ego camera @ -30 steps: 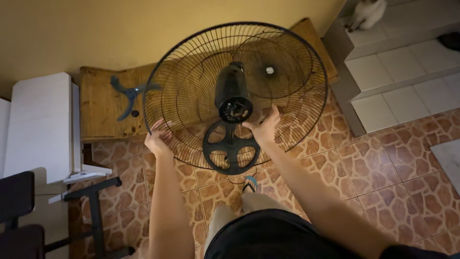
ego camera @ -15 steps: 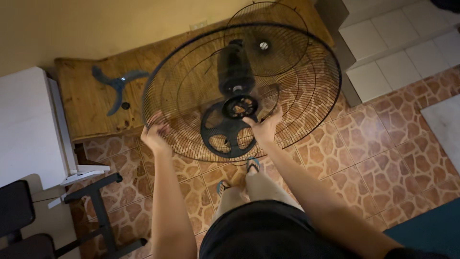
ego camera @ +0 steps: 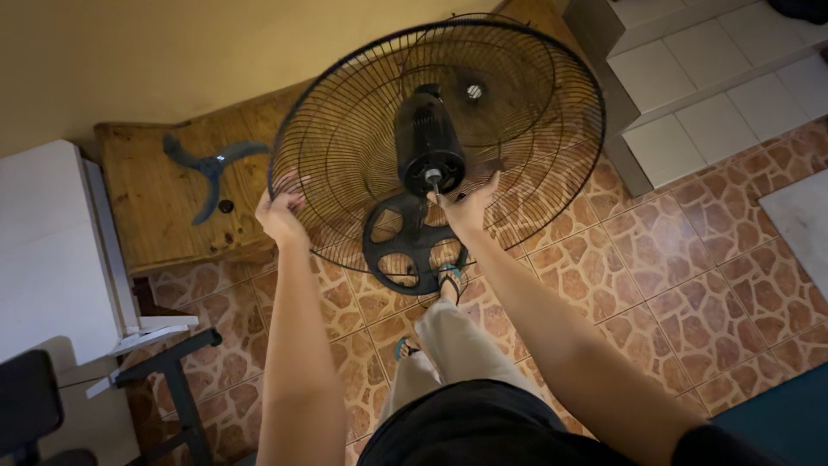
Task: The person disassembles a standing fan by removing the front grille, fan blades, and rear grille, then reassembles it by placing the blades back onto the motor hub and securing both grilles. The person handles the fan components by hand without using tools.
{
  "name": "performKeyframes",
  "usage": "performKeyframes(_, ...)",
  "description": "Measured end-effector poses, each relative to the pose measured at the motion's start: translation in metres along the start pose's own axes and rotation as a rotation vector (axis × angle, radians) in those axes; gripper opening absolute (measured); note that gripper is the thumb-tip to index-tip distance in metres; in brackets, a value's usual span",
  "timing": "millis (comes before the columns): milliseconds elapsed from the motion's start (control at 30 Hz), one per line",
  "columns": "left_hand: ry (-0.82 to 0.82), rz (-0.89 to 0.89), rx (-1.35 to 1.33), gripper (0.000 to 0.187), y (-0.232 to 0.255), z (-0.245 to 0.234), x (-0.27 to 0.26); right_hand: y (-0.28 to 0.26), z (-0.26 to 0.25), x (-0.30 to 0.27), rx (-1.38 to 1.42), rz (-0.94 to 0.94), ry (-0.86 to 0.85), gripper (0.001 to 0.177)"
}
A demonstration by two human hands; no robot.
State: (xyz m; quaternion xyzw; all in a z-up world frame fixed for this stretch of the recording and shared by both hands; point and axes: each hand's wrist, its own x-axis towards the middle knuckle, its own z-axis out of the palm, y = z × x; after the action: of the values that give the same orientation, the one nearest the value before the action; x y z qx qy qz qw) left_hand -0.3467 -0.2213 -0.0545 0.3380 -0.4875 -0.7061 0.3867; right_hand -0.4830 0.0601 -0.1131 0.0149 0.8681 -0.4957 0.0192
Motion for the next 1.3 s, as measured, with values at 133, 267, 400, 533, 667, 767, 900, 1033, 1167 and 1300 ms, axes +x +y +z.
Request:
performKeyframes(133, 0.012, 0.029, 0.022, 0.036, -0.012, -0.001, 0.01, -0.012, 0.007, 0.012, 0.019, 0.12, -0.027, 0.14)
performKeyframes(267, 0.138, 0.178, 0.156, 0.041, -0.015, 0.008, 0.008, -0.024, 0.008, 0.025, 0.076, 0.337, -0.114, 0.136)
performKeyframes(400, 0.444, 0.674, 0.803, 0.077, -0.012, 0.051, -0.045, -0.016, 0.014, 0.025, 0.046, 0.11, -0.041, 0.134)
performKeyframes(533, 0.288, 0.653, 0.896, 0.089, 0.003, 0.069, -0.088, 0.001, 0.021, 0.029, 0.026, 0.034, -0.019, 0.132)
performKeyframes(667, 0.148, 0.854, 1.055, 0.093, 0.02, 0.076, -0.086, 0.009, 0.017, 0.035, 0.061, -0.031, -0.01, 0.13)
performKeyframes(767, -0.23, 0.886, 1.293, 0.084, 0.007, 0.095, -0.091, 0.009, 0.022, 0.036, -0.016, -0.007, -0.091, 0.132)
performKeyframes(900, -0.638, 1.041, 1.242, 0.079, -0.022, 0.117, -0.084, 0.011, 0.021, 0.034, 0.12, -0.053, -0.097, 0.126)
performKeyframes(1033, -0.464, 1.068, 1.286, 0.078, -0.046, 0.126, -0.078, 0.005, 0.011, 0.037, 0.141, 0.037, -0.081, 0.123)
performKeyframes(1167, -0.37, 1.047, 1.307, 0.073, -0.058, 0.123, -0.08, 0.001, -0.003, 0.029, 0.261, 0.025, -0.129, 0.117)
performKeyframes(1300, -0.365, 1.037, 1.237, 0.079, -0.057, 0.122, -0.077, -0.016, -0.01, 0.014, 0.319, 0.112, -0.106, 0.096)
